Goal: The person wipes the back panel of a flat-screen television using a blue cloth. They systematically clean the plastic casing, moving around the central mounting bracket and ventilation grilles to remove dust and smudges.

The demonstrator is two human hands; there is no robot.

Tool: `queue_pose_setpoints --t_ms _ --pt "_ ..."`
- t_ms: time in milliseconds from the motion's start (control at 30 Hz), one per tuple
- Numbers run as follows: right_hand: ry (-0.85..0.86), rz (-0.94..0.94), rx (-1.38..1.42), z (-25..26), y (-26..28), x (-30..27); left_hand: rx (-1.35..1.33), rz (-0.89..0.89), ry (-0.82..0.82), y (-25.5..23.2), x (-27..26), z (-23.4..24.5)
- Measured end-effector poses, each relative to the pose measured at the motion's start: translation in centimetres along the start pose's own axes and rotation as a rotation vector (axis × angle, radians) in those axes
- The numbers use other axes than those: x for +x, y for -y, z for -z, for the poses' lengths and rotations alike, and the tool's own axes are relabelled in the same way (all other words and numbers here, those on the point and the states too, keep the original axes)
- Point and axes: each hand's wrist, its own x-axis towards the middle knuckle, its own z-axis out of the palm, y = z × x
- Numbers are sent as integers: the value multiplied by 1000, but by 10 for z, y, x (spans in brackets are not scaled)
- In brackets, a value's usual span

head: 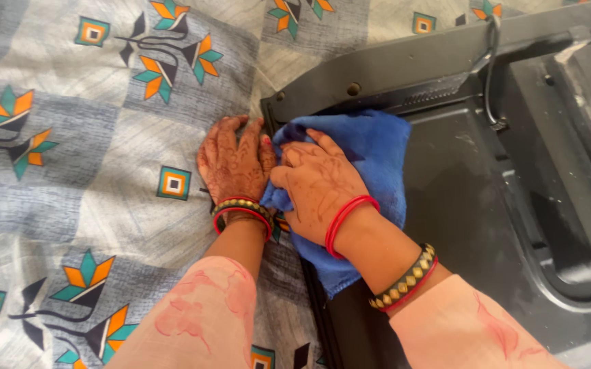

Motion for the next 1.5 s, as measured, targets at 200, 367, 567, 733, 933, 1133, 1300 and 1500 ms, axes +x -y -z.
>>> queue_pose_setpoints --t_ms 200,367,567,733,933,1133,1300,1500 --pt "-280 -10 -274 -18 28 -53 -56 -9 25 -7 4 12" --pt "-118 -7 -104 -36 66 -141 -90 37 61 -24 8 34" --pt "-147 -24 -129 -45 71 -159 -119 56 83 -28 9 42" --pt "-200 -120 -167 -48 51 -95 -111 -19 20 -12 5 22" --pt "-217 -107 -102 -37 35 -74 -92 -22 27 0 4 1" --pt "-309 19 -215 -42 68 -173 107 56 286 -28 -2 10" --pt "-162 14 -129 -48 107 -270 105 25 373 -91 -118 74" --pt "-214 33 -3 -58 99 -299 -383 100 246 -123 -210 158"
